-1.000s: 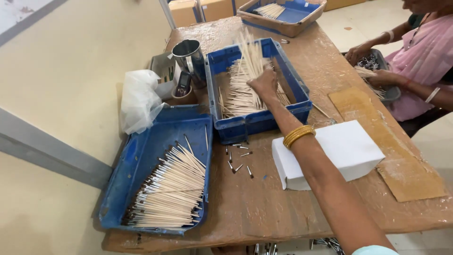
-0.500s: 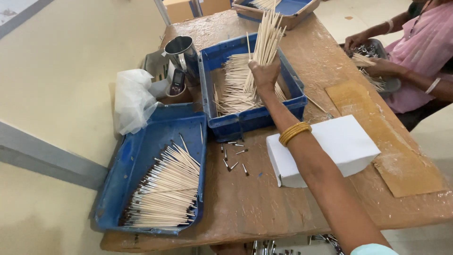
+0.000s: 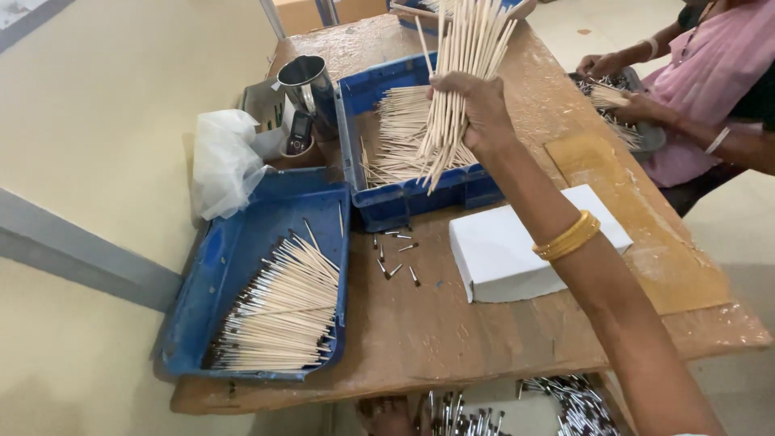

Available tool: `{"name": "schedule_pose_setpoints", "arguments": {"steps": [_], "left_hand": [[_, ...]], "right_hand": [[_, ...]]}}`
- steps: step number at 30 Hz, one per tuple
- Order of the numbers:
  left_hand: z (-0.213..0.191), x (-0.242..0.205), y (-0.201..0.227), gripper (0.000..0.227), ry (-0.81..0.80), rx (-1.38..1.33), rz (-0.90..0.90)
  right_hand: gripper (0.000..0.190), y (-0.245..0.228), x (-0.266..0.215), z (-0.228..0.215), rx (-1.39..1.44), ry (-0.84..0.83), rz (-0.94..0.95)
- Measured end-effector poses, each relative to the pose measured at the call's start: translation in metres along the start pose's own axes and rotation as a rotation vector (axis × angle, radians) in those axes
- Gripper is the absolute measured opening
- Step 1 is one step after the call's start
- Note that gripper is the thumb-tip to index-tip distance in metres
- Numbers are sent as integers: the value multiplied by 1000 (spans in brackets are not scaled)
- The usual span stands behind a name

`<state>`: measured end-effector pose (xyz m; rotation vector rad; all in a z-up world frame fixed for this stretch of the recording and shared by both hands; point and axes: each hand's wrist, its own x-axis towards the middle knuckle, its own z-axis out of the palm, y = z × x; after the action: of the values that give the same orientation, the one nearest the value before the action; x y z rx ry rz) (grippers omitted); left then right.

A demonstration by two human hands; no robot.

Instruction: The person assembles matchsticks by picking up wooden sticks and metal tips, then attaching the tips to the ends of the sticks. They place the completed matchsticks into a tray and occasionally gather more sticks from a blue bin.

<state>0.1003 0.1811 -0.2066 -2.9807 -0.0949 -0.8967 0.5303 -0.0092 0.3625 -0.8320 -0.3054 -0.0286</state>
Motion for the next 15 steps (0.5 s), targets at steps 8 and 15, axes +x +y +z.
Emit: {"name": "schedule_pose_setpoints", "arguments": {"steps": [8, 15], "left_hand": [[-276, 186, 108, 22, 155, -960, -164], [-318, 325, 83, 86, 11, -1722, -293]], "right_hand": [[27, -20, -138, 5, -68, -301, 289], [39, 21, -228, -20, -362, -509, 145]]}}
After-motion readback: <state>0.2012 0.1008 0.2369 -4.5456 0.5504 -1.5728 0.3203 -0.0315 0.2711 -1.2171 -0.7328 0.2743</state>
